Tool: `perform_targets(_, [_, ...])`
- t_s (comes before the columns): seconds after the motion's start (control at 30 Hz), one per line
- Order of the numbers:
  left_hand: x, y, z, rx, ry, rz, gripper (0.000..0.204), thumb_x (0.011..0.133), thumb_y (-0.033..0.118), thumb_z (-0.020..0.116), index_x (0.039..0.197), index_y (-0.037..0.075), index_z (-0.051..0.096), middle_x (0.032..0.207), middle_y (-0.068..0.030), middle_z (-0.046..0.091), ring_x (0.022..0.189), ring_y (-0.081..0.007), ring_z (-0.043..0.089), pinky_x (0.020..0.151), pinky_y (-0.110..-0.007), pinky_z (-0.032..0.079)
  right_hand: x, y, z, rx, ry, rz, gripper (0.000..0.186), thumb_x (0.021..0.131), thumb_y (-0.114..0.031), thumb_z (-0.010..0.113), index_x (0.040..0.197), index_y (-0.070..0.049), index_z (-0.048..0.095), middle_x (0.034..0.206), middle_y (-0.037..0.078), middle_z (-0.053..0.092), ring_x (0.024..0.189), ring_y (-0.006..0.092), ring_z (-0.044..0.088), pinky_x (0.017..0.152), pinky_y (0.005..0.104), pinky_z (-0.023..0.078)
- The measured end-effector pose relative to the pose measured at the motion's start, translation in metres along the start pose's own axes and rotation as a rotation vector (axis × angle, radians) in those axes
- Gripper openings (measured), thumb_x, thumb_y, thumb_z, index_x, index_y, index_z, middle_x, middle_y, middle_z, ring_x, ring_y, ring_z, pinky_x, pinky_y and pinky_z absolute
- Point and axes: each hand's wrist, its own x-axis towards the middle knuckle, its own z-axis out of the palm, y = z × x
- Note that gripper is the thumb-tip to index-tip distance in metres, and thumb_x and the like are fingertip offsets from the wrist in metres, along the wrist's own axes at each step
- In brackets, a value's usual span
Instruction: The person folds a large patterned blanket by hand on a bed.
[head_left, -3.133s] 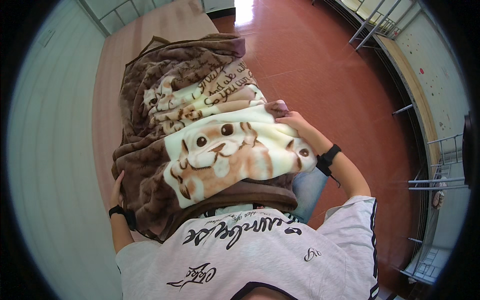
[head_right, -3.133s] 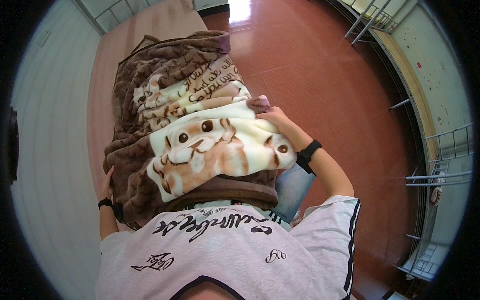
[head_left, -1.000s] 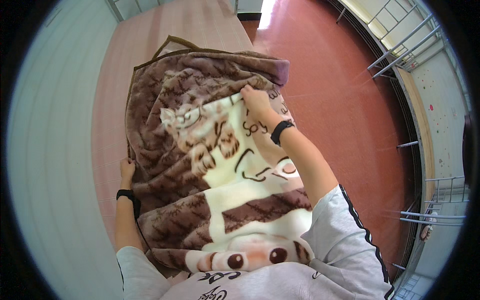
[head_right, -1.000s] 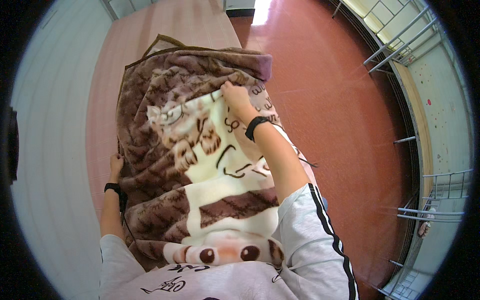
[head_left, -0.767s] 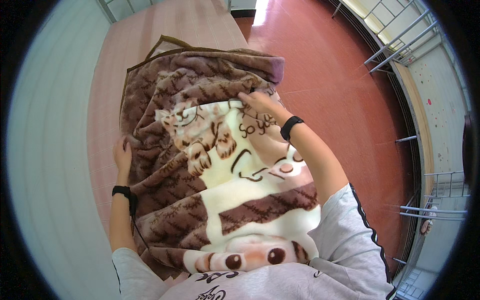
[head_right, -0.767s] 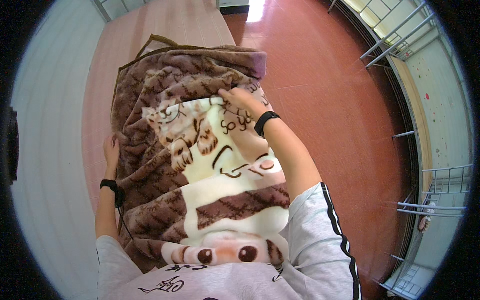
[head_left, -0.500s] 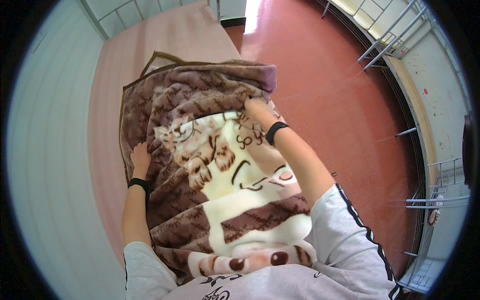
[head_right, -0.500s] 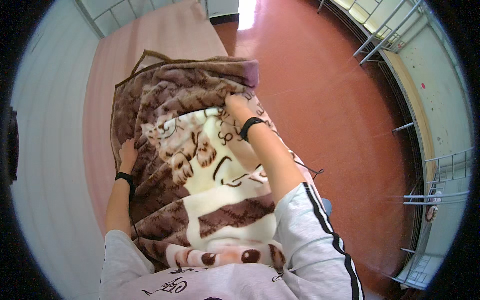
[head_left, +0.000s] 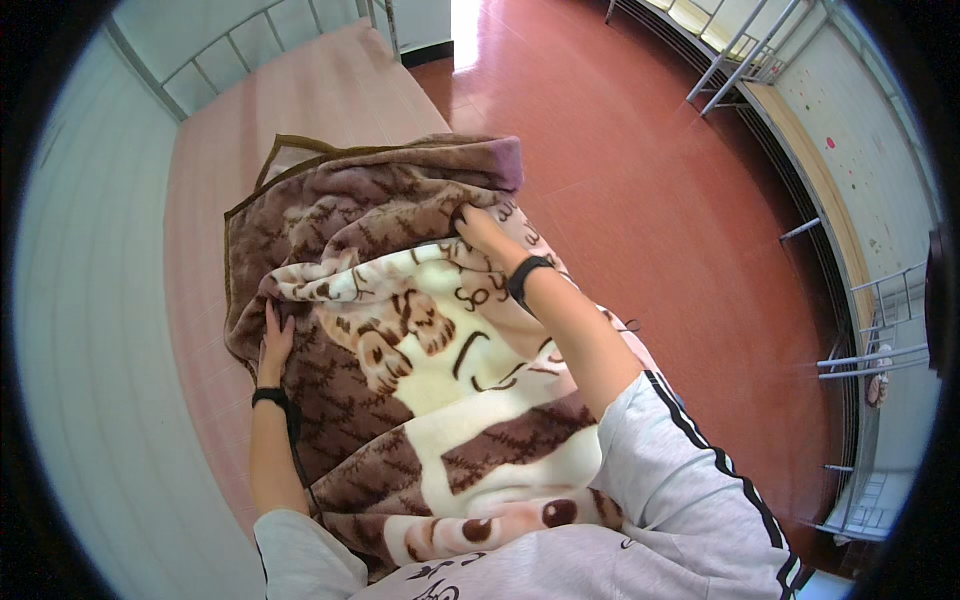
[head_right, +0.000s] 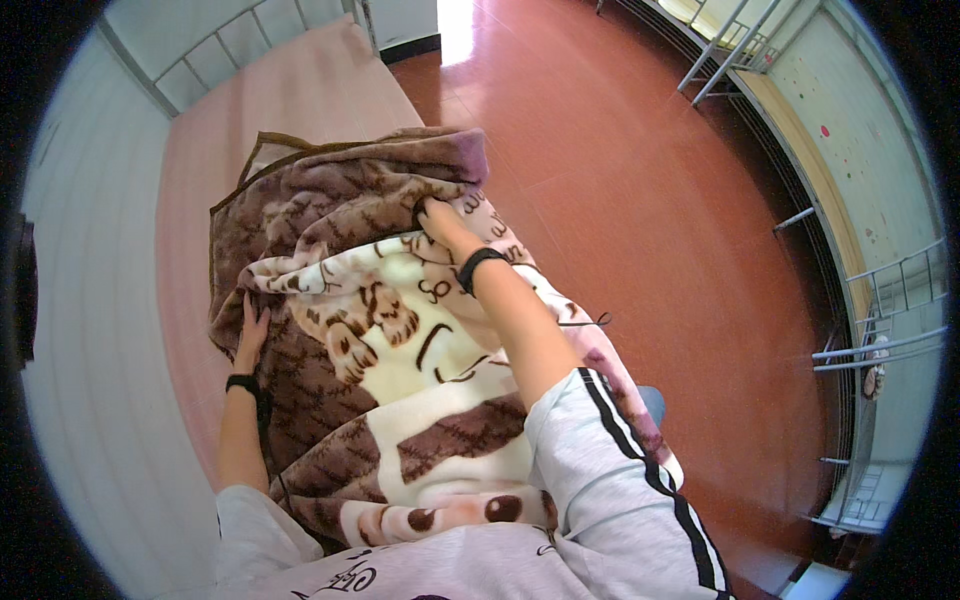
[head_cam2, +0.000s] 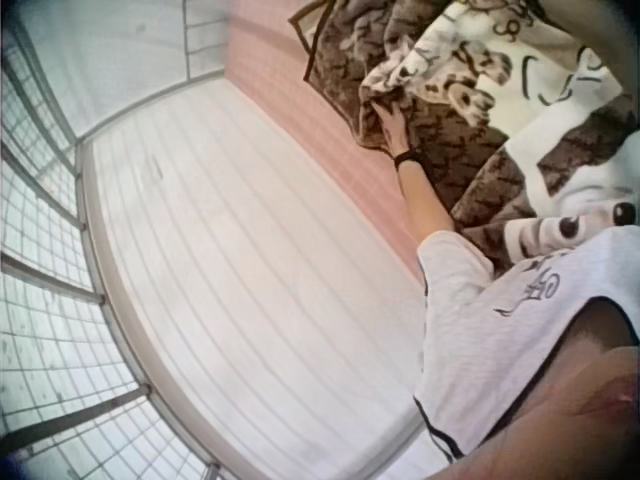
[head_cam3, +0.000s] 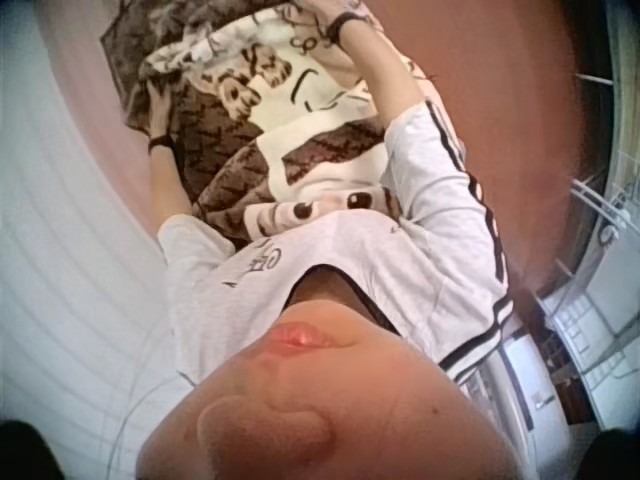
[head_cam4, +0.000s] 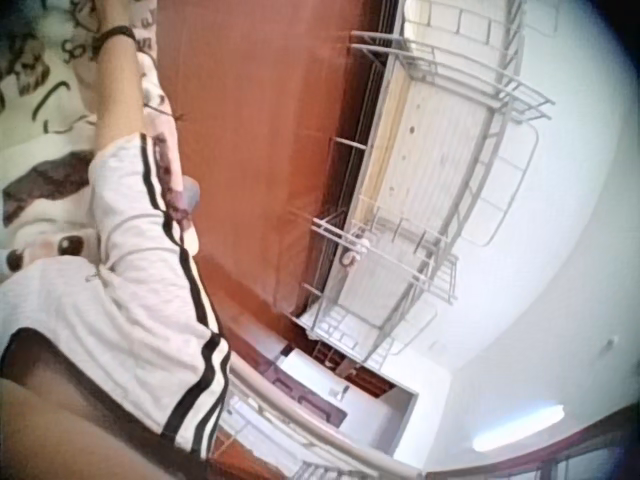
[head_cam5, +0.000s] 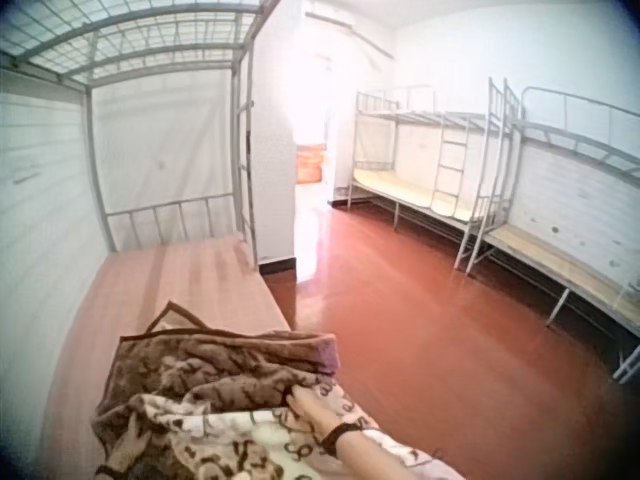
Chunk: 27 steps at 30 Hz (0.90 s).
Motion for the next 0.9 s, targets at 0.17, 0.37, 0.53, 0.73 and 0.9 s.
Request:
perform_targets(0.17, [-0.045,-0.078,-0.006,0.322,0.380,0.027,0.063,0.091,0.042,0.039,0.139,0.007,0.018,0.140,-0.0199,0.024,0.128,-0.0374,0.022,0.104,-0.044,0.018,-0.078,0.040,-0.027,-0.373,-0.058,0.004,0.065,0.085,-0.037,0.051,0.132,-0.003,0.024,0.133,0.020,0.030,0.123,0.0368,0.030,0.099,0.0452,0.028])
perform_targets(0.37, [-0.109,-0.119,-0.037,-0.295,0.263,-0.474,0.055,0.092,0.037,0.038,0.132,0.000,0.031,0.131,-0.0192,0.038,0.118,-0.0305,0.038,0.098,-0.036,0.031,-0.134,0.141,-0.044,0.423,-0.513,0.530,0.058,0.091,-0.047,0.035,0.117,0.003,0.048,0.116,0.016,0.053,0.104,0.0255,0.051,0.086,0.0344,0.040])
perform_targets(0.53, [-0.132,-0.062,-0.060,-0.509,0.019,-0.581,0.043,0.088,0.022,0.048,0.122,-0.003,0.043,0.119,-0.0154,0.051,0.105,-0.0251,0.050,0.085,-0.031,0.042,-0.131,0.137,-0.062,0.158,-0.356,0.614,0.036,0.085,-0.033,0.052,0.099,0.000,0.054,0.088,0.007,0.057,0.079,0.0140,0.051,0.064,0.0327,0.044])
perform_targets(0.73, [-0.110,-0.135,-0.084,-0.022,0.249,-0.334,0.040,0.084,0.021,0.056,0.116,-0.001,0.049,0.115,-0.0130,0.055,0.102,-0.0231,0.052,0.084,-0.034,0.042,-0.132,0.104,-0.044,0.017,-0.329,0.404,0.031,0.079,-0.019,0.050,0.101,0.003,0.051,0.099,0.025,0.058,0.094,0.0348,0.056,0.081,0.0391,0.042])
perform_targets(0.9, [-0.107,-0.078,-0.078,0.026,0.457,-0.196,0.053,0.081,0.031,0.060,0.121,-0.002,0.047,0.119,-0.0152,0.052,0.107,-0.0267,0.051,0.087,-0.035,0.040,-0.151,0.106,-0.073,-0.042,-0.304,0.476,0.037,0.082,-0.026,0.051,0.104,0.004,0.053,0.095,0.022,0.059,0.088,0.0321,0.058,0.076,0.0386,0.044])
